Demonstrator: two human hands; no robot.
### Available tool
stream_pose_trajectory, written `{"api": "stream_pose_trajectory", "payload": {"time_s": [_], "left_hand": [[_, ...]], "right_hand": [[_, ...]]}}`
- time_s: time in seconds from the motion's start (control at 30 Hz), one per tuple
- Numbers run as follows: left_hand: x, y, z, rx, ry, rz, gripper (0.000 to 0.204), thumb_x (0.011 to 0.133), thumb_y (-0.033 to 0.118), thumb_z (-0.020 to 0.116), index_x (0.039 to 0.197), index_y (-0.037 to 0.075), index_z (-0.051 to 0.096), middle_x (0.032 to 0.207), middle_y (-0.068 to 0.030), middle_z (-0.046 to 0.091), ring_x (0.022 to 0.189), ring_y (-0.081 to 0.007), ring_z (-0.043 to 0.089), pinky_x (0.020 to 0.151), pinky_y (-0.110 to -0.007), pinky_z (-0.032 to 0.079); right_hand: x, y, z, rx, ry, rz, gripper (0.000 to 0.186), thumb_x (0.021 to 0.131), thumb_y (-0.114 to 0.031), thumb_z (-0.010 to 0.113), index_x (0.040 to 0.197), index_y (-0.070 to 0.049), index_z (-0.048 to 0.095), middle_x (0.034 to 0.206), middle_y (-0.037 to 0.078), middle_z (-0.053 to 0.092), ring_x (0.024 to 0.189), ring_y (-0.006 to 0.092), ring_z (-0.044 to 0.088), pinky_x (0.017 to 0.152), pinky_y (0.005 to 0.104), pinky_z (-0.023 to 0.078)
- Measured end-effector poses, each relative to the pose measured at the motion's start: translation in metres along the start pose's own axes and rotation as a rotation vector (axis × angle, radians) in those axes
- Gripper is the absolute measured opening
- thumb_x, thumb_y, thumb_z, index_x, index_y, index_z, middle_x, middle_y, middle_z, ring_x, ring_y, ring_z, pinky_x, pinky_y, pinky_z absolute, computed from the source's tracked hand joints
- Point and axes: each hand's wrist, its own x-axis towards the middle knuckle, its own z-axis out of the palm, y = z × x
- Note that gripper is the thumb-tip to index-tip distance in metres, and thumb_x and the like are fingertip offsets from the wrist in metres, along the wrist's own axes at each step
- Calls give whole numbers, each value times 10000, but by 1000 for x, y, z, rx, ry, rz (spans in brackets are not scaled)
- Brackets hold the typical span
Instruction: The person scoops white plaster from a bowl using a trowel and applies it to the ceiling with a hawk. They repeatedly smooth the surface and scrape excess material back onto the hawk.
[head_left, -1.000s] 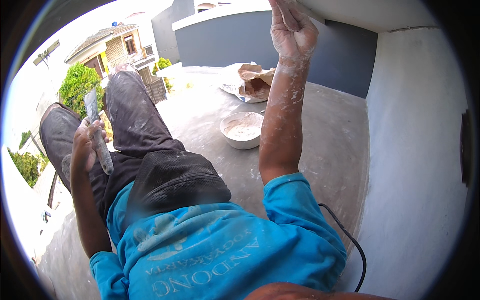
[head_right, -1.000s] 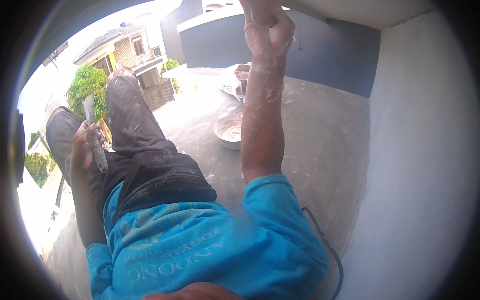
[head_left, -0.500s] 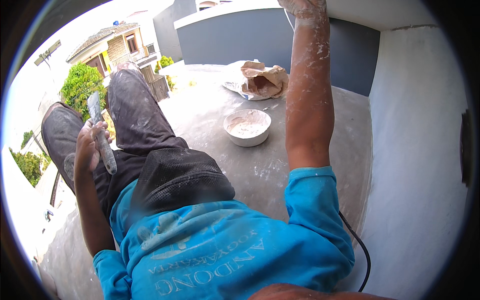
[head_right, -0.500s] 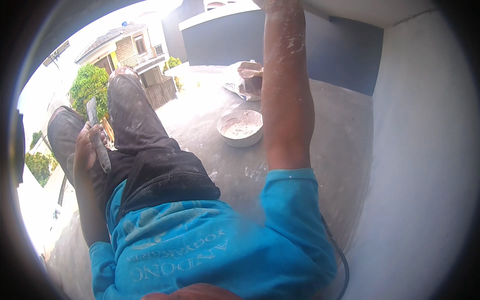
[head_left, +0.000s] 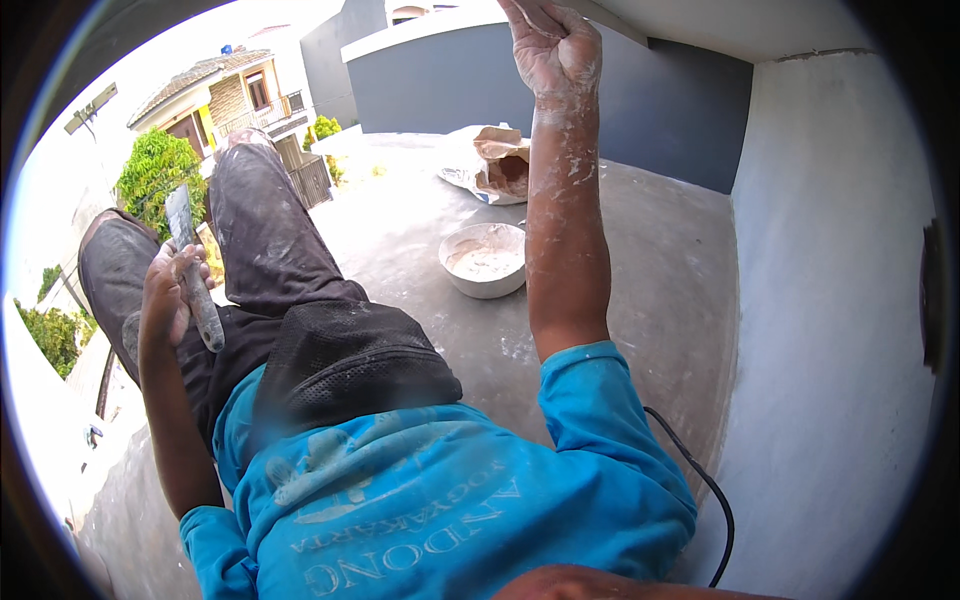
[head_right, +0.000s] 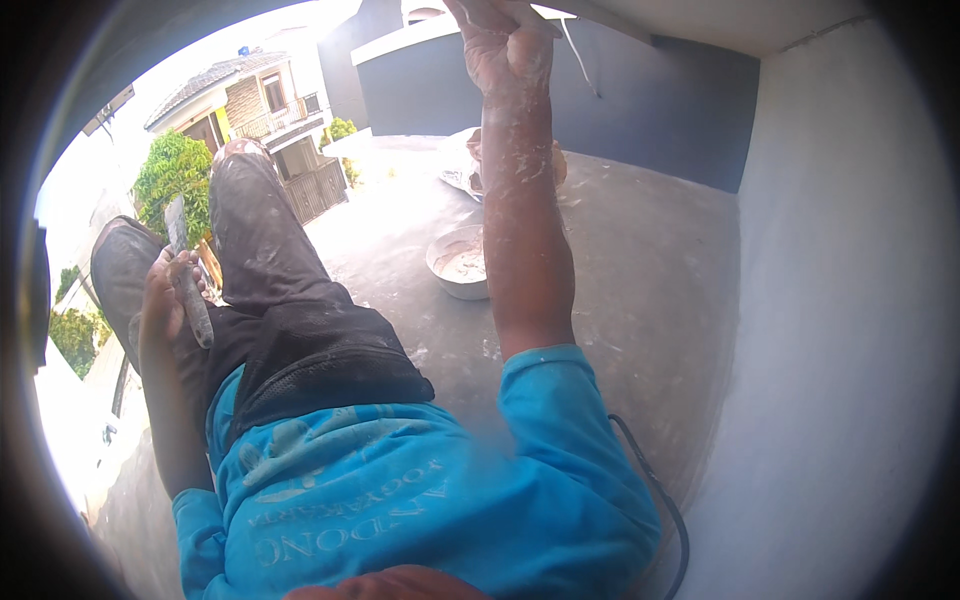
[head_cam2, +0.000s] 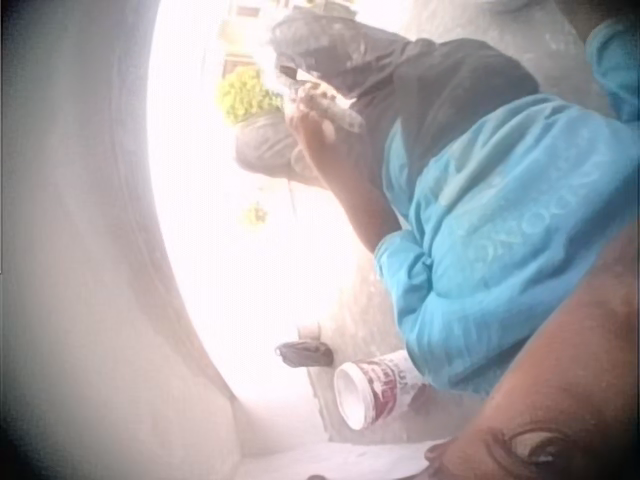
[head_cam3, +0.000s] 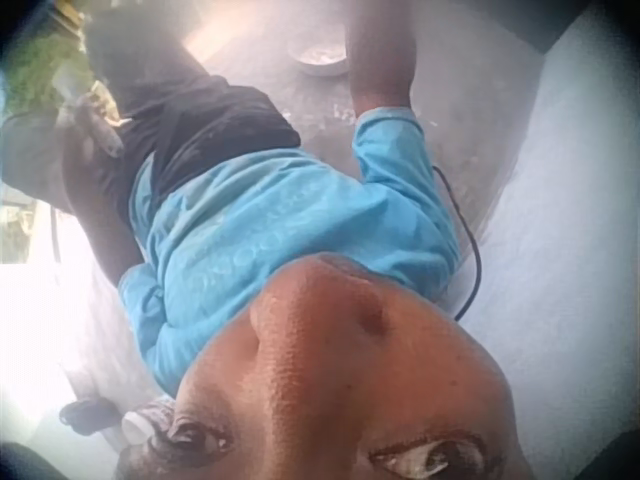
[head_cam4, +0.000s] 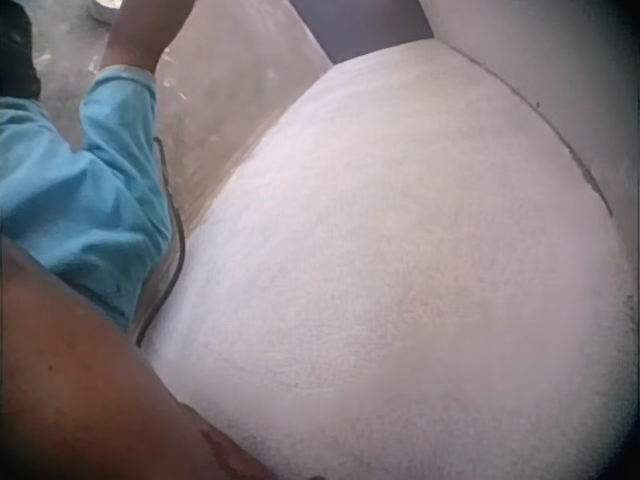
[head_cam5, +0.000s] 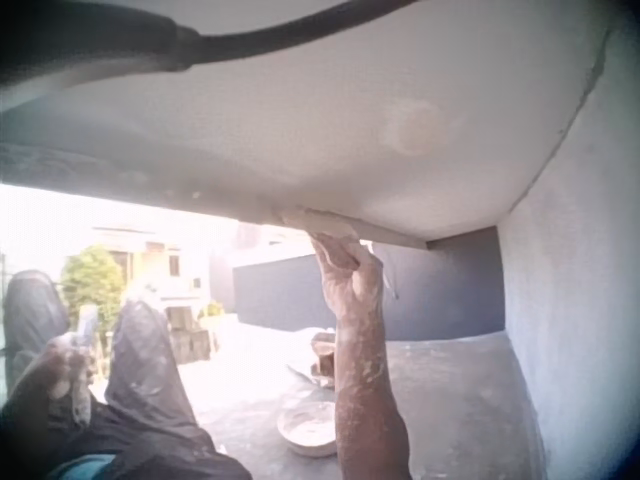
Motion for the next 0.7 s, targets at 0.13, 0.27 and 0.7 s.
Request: {"api": "stream_pose_trajectory", "payload": {"time_s": [0.13,0.27,0.7], "left_hand": [[-1,-5,-5,-27,1,18,215,969,146,544,1129,35,451,933,-42,548,745,-109,544,669,-278,516],[3,-5,-6,-27,3,2,221,972,145,543,1140,33,453,933,-42,548,752,-109,547,668,-276,519],[2,-10,-9,-26,0,6,233,973,158,553,1135,21,458,936,-56,543,750,-113,538,673,-277,518]], "right_hand": [[16,11,-13,-91,46,-117,238,883,86,411,1020,244,525,1104,337,593,1119,406,595,1068,487,472],[2,-11,43,36,164,-157,279,875,120,393,1093,287,438,1079,337,581,1057,386,619,1122,512,409],[13,-36,24,-91,-52,112,549,1013,-181,437,1358,210,264,1374,410,341,1288,491,414,1108,509,414]]}}
